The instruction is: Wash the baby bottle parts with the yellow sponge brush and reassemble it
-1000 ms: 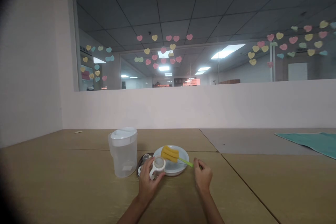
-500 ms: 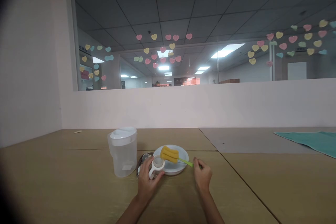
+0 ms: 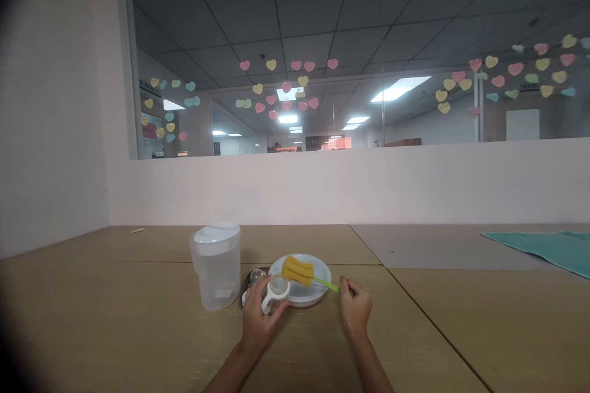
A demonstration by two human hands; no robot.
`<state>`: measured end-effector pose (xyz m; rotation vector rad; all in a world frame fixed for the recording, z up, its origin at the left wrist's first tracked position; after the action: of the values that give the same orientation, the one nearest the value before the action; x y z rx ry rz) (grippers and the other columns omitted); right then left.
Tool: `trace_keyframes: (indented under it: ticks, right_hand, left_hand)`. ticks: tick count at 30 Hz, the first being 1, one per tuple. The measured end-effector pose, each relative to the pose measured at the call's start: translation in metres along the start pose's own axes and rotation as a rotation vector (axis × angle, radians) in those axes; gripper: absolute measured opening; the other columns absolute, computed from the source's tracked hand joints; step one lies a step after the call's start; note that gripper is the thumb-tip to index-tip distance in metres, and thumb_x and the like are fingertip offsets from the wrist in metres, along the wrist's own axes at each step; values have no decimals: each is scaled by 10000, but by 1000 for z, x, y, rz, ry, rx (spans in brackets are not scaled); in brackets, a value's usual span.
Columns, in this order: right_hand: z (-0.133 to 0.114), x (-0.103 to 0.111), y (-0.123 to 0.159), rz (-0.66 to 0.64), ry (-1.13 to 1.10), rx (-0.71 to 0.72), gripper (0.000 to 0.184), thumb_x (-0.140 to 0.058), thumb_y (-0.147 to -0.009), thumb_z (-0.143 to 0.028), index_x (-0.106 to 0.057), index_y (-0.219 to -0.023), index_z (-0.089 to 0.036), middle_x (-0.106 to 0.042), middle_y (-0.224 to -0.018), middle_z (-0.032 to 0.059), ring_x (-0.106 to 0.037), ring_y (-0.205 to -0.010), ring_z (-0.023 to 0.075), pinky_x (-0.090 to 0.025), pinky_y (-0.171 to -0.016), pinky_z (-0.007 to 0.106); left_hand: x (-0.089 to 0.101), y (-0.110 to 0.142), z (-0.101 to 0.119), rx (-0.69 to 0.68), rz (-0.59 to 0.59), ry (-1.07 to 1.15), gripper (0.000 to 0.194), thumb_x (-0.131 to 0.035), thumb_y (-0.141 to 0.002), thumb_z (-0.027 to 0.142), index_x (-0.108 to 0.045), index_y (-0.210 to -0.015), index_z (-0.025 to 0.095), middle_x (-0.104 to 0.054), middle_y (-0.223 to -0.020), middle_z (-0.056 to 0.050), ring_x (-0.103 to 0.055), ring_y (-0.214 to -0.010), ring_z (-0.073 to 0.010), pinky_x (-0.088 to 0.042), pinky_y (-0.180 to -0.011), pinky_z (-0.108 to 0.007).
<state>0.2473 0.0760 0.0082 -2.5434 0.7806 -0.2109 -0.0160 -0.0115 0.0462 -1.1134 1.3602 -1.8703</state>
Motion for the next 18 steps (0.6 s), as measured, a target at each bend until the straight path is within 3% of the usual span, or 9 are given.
trace_keyframes:
  ticks: [18]
  right_hand:
    - [1,-1,0,8,-12,28,435,-449,-711,-552,-335,-496,-192,-282,-511,-36,-315,-540,104,-279,-494,213]
  left_hand:
    - [1,1,-1,-34,32,0,555,-673,-738,418,-453,-1183,171,-604,-1119,-118,-573,-1038,-249,-487,-855,-395]
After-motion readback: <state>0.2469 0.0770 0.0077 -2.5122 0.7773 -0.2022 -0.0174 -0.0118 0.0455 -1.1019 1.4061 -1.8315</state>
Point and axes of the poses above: each hand's wrist, its own y-axis away from the middle knuckle, its own x-axis out of the back of the hand, z = x × y, the point moved 8 cm from there along -y, towards the middle knuckle
